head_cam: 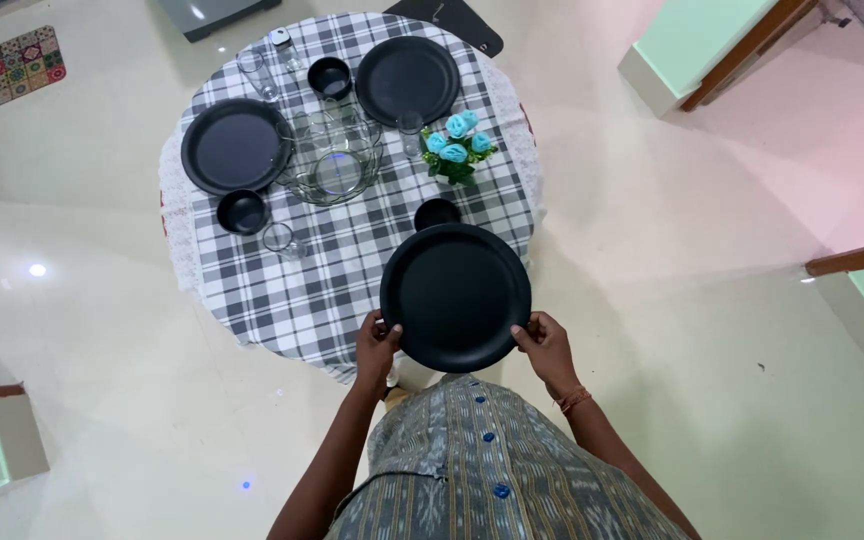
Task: The person wipes black plates and bowls with a dark cloth on a round table. They handle each item individually, wiping the surfaces and edges, then placing them back on the table.
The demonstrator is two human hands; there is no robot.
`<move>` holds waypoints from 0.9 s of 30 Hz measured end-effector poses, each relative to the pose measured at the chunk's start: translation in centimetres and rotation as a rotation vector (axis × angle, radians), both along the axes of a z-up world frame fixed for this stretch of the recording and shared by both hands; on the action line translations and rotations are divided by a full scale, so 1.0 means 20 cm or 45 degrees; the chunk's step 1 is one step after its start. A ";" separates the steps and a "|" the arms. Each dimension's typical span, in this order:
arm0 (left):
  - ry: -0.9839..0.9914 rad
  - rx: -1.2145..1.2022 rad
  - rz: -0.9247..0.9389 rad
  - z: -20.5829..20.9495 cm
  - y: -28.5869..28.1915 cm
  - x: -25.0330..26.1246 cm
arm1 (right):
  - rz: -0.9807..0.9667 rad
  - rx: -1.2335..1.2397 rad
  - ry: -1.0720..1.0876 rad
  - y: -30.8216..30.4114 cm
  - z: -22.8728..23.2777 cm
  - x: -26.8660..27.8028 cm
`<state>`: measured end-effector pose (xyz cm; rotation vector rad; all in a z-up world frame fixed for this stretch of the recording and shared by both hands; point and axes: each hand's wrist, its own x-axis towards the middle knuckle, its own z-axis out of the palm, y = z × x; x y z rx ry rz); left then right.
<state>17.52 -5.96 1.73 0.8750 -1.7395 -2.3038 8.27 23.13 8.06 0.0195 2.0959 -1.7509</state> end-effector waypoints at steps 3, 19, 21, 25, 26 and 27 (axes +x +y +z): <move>-0.049 -0.046 -0.060 0.05 0.28 -0.07 | -0.079 0.019 0.003 0.29 0.01 -0.04; -0.124 -0.162 -0.356 0.28 0.97 -0.69 | -0.424 -0.030 -0.077 1.02 -0.04 -0.43; -0.088 -0.086 -0.409 0.31 0.98 -0.83 | -0.443 -0.053 -0.062 1.03 -0.05 -0.51; -0.236 0.115 -0.407 0.40 1.05 -1.10 | -0.521 -0.001 -0.026 1.10 0.05 -0.72; -0.170 0.102 -0.423 0.42 1.06 -1.18 | -0.553 0.020 -0.027 1.11 0.07 -0.78; -0.105 0.088 -0.440 0.43 1.08 -1.26 | -0.554 0.031 0.029 1.12 0.07 -0.88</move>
